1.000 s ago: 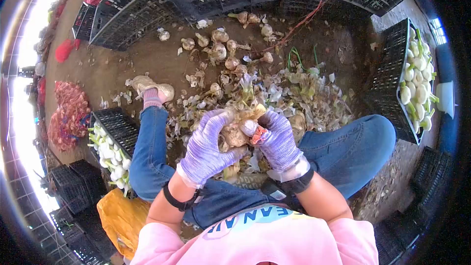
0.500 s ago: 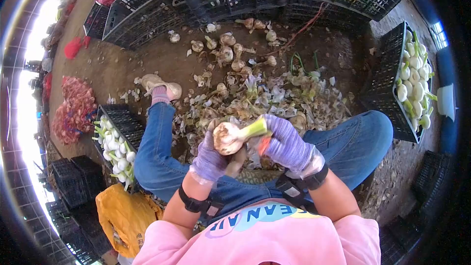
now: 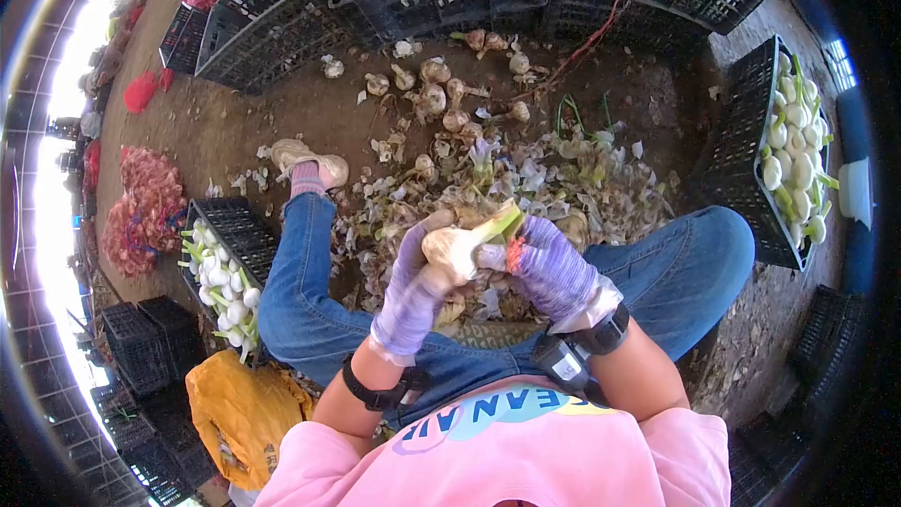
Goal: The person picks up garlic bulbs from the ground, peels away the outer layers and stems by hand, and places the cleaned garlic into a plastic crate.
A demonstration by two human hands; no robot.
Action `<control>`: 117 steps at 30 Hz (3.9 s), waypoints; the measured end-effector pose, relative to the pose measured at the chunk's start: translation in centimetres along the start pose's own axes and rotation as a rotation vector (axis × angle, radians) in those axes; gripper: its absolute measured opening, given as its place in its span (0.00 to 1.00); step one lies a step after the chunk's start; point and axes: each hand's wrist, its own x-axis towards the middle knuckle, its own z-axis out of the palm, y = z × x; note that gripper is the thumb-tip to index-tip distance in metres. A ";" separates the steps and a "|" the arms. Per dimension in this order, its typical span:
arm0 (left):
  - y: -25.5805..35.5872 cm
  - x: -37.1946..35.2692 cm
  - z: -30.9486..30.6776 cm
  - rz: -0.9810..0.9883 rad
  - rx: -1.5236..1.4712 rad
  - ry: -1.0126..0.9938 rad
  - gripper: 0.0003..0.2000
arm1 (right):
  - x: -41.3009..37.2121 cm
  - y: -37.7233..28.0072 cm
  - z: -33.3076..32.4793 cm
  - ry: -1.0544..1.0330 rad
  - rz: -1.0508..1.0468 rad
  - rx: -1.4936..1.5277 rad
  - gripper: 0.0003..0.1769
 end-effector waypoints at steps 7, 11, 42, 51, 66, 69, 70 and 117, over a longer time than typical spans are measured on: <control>-0.8 2.0 -2.6 -0.475 -0.250 0.053 0.30 | 0.4 2.8 -2.3 -0.011 -0.263 -0.412 0.13; -1.3 1.6 -0.5 0.111 0.403 0.182 0.28 | 1.1 4.4 -1.4 0.205 -0.452 -0.439 0.15; 3.0 2.2 -3.1 0.145 -0.240 -0.058 0.24 | -0.1 -1.2 -3.6 0.312 -0.420 0.715 0.29; -0.2 2.6 -3.2 -0.079 -0.364 0.079 0.27 | 0.6 1.0 1.8 0.090 -0.413 -0.240 0.23; -3.4 4.8 -3.8 -0.022 -0.474 0.332 0.17 | 4.3 4.3 0.2 0.068 -0.068 -0.445 0.19; -3.2 5.7 -4.1 -0.026 -0.361 0.331 0.17 | 4.6 3.2 0.1 -0.040 -0.083 -0.527 0.17; -3.4 6.6 -4.9 0.018 -0.363 0.389 0.16 | 4.3 4.1 -0.3 -0.083 0.003 -0.514 0.13; 3.5 -0.9 -4.8 -0.068 0.091 -0.340 0.30 | -0.9 -1.2 3.0 0.111 0.009 -0.208 0.15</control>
